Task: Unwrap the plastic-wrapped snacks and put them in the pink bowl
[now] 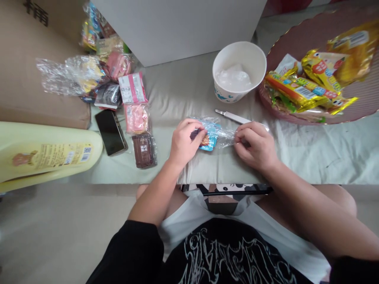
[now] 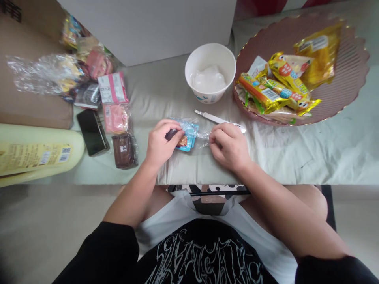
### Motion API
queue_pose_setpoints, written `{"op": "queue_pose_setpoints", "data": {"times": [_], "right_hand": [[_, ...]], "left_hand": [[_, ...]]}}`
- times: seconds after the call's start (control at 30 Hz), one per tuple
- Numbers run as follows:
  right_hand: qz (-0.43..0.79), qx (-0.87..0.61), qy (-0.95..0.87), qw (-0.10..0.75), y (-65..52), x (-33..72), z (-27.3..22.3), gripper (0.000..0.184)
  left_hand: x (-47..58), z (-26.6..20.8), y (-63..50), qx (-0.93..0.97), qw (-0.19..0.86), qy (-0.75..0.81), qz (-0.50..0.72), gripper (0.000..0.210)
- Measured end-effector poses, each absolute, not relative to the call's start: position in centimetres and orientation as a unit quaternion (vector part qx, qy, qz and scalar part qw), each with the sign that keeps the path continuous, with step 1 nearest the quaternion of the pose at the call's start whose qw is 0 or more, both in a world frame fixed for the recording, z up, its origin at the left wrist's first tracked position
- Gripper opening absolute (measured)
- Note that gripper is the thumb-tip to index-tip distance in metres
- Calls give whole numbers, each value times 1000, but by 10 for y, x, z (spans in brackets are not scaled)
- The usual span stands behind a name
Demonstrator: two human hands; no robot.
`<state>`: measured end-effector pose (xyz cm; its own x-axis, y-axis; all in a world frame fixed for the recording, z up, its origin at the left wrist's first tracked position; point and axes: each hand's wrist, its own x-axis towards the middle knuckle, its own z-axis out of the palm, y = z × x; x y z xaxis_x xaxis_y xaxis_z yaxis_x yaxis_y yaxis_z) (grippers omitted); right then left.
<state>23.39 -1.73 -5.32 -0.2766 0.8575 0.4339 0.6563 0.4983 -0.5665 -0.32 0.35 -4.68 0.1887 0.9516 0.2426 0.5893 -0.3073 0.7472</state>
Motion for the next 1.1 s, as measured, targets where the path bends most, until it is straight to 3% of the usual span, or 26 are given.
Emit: {"op": "queue_pose_setpoints", "data": {"times": [0.07,0.23,0.43,0.67,0.77,0.9,1.1], "right_hand": [[146,-493,-781,355,-17,236,-52,16],[151,-512,-765,361,-16,239,-50,18],[159,-527,-756,353,-15,239,-49,19],[140,-546,-747,351,-14,244,-48,19],[111,-557,-744,352,-13,250,-49,20],[65,-548,-738,388,-14,253,-49,21],[-11,-485,-781,392,-22,240,-49,8]], "left_hand": [[-6,-46,4,738,252,522,345,1],[-14,-42,3,771,249,496,311,30],[-22,-41,8,745,306,506,310,2],[-29,-43,21,425,454,572,534,15],[-37,-42,26,352,460,600,553,18],[-41,-41,24,376,445,598,551,14],[-30,-39,10,615,353,502,494,52]]}}
